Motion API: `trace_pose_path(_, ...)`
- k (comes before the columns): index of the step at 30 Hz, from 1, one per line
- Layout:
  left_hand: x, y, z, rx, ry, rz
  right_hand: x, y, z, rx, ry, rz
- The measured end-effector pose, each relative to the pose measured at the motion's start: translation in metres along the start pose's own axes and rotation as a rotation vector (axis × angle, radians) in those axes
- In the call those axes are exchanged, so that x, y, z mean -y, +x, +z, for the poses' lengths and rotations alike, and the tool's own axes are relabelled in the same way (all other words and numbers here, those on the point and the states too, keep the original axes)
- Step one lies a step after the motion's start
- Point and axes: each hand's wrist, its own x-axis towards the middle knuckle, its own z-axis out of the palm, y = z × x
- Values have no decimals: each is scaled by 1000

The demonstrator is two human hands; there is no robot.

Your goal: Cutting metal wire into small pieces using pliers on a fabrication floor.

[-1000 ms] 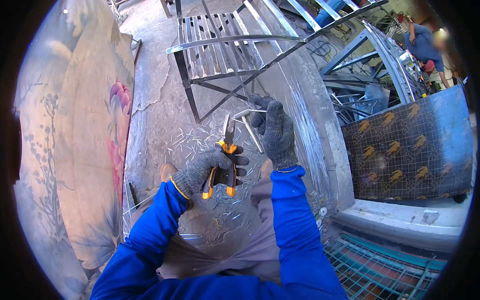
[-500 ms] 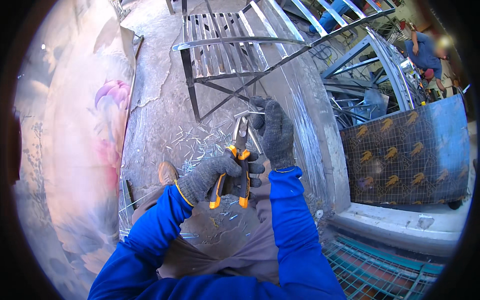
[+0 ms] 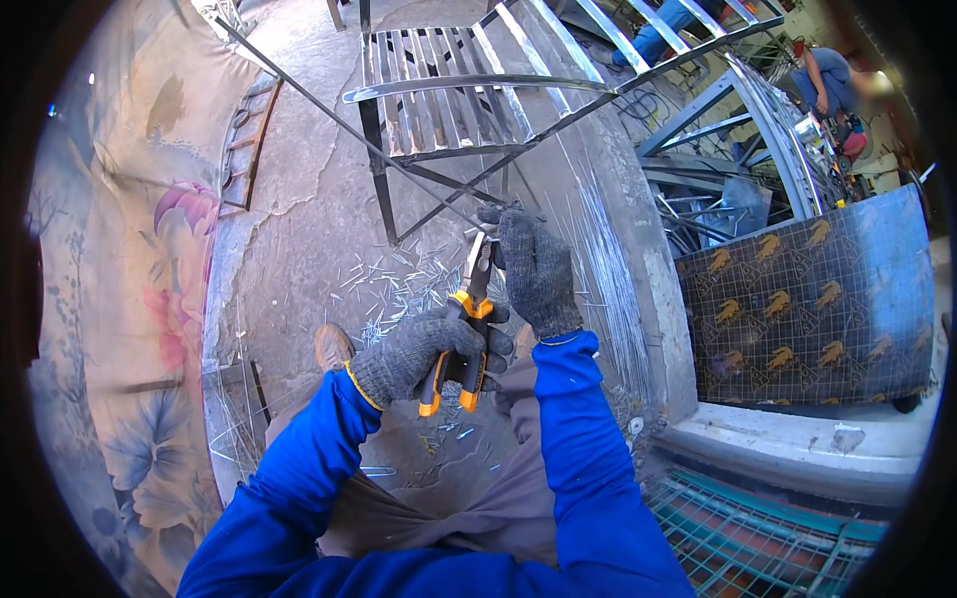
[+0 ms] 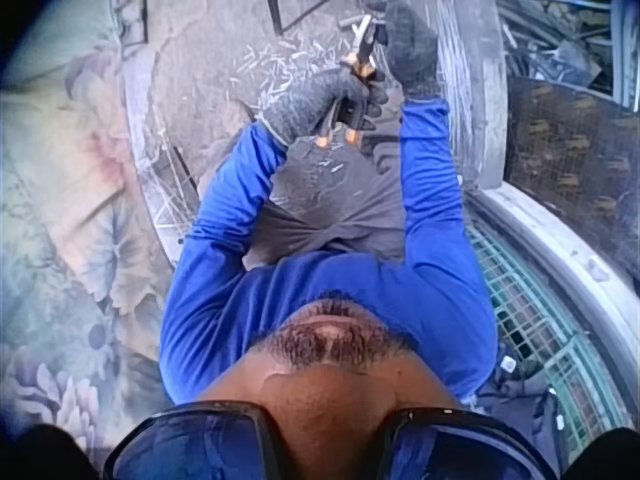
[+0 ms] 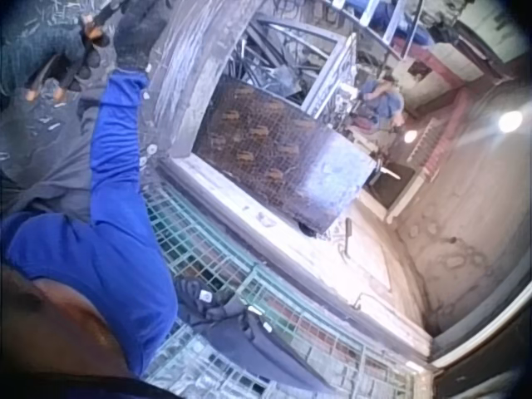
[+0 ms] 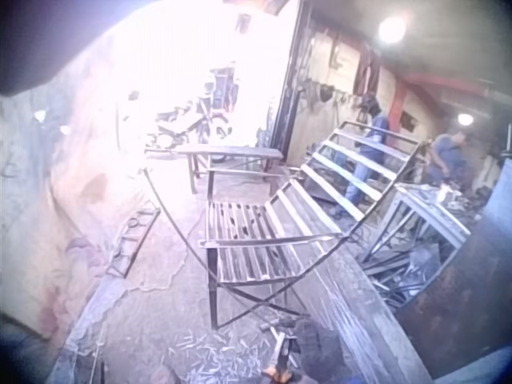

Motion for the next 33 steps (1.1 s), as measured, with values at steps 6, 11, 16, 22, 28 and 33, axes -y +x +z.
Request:
trace_pose_path(6,4,3,2,-61,67,45,4,0,0,11,-52,33)
trace_pose_path(11,3,0,-1,-123,345,153,-10,-1,-4,32,-50,96)
trace_pose_path(16,11,7,-7,-115,2,91,6,6,1,-228,46,-67)
trace_pose_path(22,9,10,-6,-228,-97,53,-4,10,-30,-316,438,200)
trace_pose_path(28,-1,3,-6,-230,-96,62,-13,-2,-29,216,-1,305)
trace_pose_path(33,-1,2,-3,-185,-100,98,-10,-8,-35,322,102,363)
